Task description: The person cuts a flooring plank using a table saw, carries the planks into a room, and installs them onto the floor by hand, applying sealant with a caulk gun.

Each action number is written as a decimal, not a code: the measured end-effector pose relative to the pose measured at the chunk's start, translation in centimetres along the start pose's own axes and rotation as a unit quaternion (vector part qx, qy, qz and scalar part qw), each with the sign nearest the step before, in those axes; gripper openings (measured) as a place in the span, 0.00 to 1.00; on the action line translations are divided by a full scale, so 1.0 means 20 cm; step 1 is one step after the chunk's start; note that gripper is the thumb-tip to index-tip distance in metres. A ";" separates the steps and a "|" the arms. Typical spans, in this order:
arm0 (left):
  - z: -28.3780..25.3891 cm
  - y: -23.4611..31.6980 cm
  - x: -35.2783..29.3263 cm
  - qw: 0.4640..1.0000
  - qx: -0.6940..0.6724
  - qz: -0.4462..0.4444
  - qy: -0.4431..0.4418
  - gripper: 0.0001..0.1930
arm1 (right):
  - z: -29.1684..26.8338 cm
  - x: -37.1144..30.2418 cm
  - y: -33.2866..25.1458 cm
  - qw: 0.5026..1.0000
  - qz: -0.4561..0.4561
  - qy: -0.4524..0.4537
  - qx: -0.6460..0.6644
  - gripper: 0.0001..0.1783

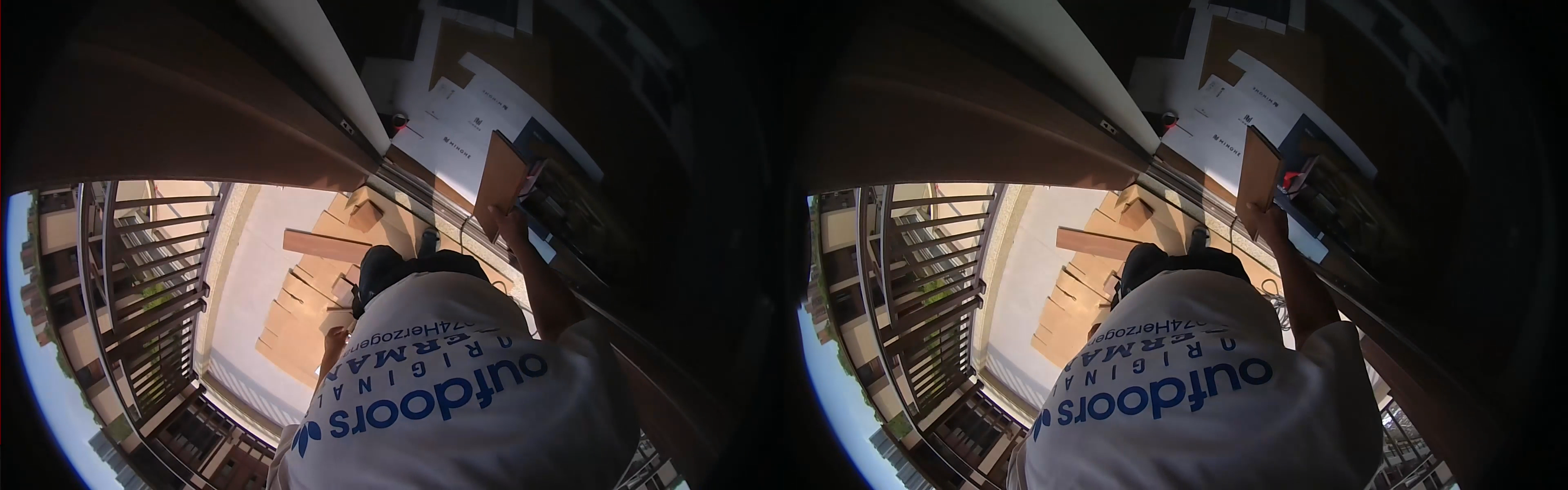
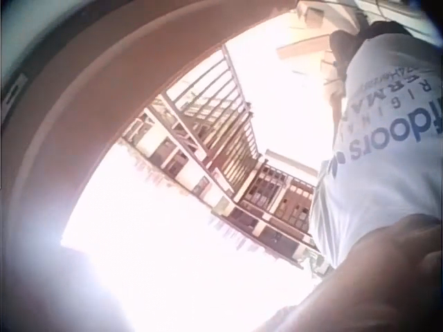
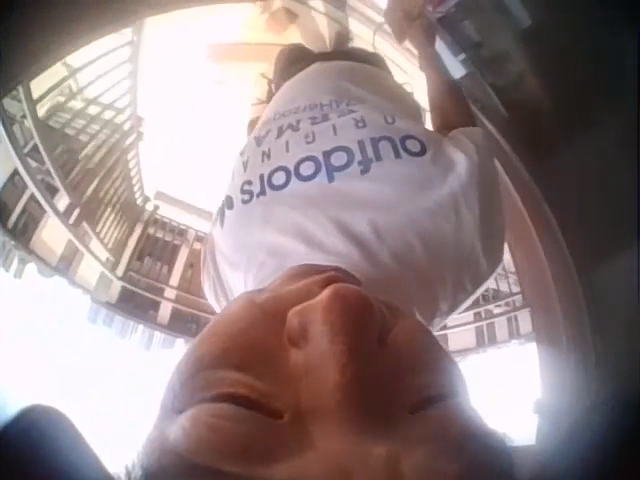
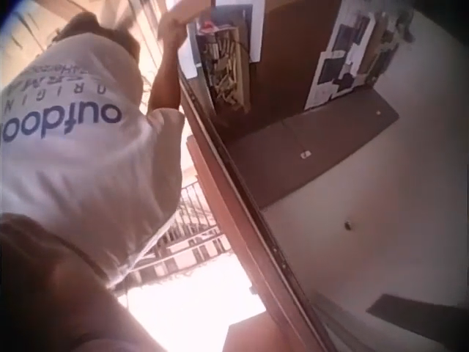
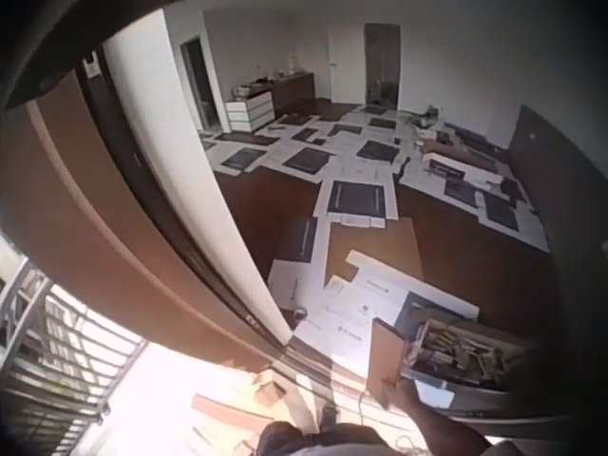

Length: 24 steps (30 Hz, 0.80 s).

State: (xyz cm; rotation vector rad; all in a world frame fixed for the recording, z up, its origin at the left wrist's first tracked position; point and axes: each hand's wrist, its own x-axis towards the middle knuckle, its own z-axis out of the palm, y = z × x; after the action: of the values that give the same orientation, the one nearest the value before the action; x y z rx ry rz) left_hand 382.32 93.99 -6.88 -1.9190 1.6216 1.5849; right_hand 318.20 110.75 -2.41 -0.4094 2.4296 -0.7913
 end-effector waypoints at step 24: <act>0.94 3.24 1.82 0.957 0.031 0.183 -0.221 0.16 | -0.50 0.52 0.45 0.868 0.413 -0.262 -0.080 0.38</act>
State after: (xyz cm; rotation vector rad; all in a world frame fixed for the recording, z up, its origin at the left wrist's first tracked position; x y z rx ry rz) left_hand 314.27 59.27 -12.66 -1.1555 1.8523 1.8945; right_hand 302.98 117.65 -5.39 0.3325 1.8654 -0.0708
